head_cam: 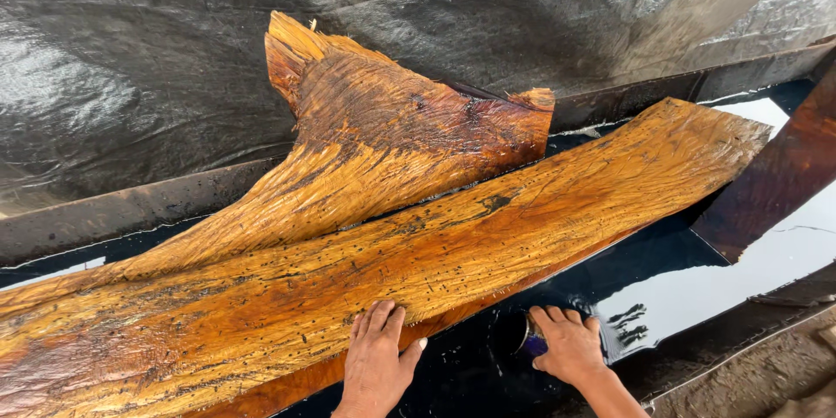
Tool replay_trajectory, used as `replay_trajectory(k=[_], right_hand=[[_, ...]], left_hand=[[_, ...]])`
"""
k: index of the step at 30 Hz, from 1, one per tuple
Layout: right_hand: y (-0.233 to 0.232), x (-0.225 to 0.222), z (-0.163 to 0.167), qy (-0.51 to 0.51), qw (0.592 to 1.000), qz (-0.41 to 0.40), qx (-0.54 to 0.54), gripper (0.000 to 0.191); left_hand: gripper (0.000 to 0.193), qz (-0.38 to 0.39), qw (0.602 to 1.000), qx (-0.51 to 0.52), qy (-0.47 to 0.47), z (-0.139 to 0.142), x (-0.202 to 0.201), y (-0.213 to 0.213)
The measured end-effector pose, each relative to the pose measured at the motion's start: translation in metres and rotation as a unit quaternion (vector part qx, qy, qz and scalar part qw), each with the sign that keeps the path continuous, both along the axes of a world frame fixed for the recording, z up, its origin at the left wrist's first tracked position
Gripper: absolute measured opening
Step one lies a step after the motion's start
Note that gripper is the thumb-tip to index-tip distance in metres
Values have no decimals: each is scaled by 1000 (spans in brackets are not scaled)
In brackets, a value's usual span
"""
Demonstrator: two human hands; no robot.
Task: The person scoops dark liquid from a long trough with a metal can and pours it over large wood slabs lying in the liquid, moving along the length of the wood and using a hand to spread the liquid over the surface.
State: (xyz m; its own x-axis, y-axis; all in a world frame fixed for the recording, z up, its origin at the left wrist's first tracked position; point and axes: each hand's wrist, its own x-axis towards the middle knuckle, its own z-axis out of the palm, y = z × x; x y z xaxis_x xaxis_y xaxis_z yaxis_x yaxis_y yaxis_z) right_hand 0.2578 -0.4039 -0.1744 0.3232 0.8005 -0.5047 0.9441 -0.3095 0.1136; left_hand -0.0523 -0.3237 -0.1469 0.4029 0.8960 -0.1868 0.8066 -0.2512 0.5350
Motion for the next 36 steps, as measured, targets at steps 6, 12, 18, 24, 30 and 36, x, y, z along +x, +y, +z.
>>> replay_trajectory(k=[6,12,18,24,30,36], right_hand=[[8,-9,-7,67,997,23,-17,102],[-14,-1,-1,210,965,-118,103,107],[-39,-6,13,379,879,-241,161,109],[-32,14,36,470,826,-146,276,100],[44,9,75,515,757,-76,394,97],[155,-28,116,250,862,-4,440,91]], left_hand=[[69,-17,997,-56,41,-1,0,3],[69,-30,998,-52,32,-3,-1,5],[69,-29,999,-40,7,-3,-5,2],[66,-35,998,2,-57,-3,-9,0],[63,-1,986,74,-146,-14,-17,-13],[67,-29,978,57,-197,-42,-19,-12]])
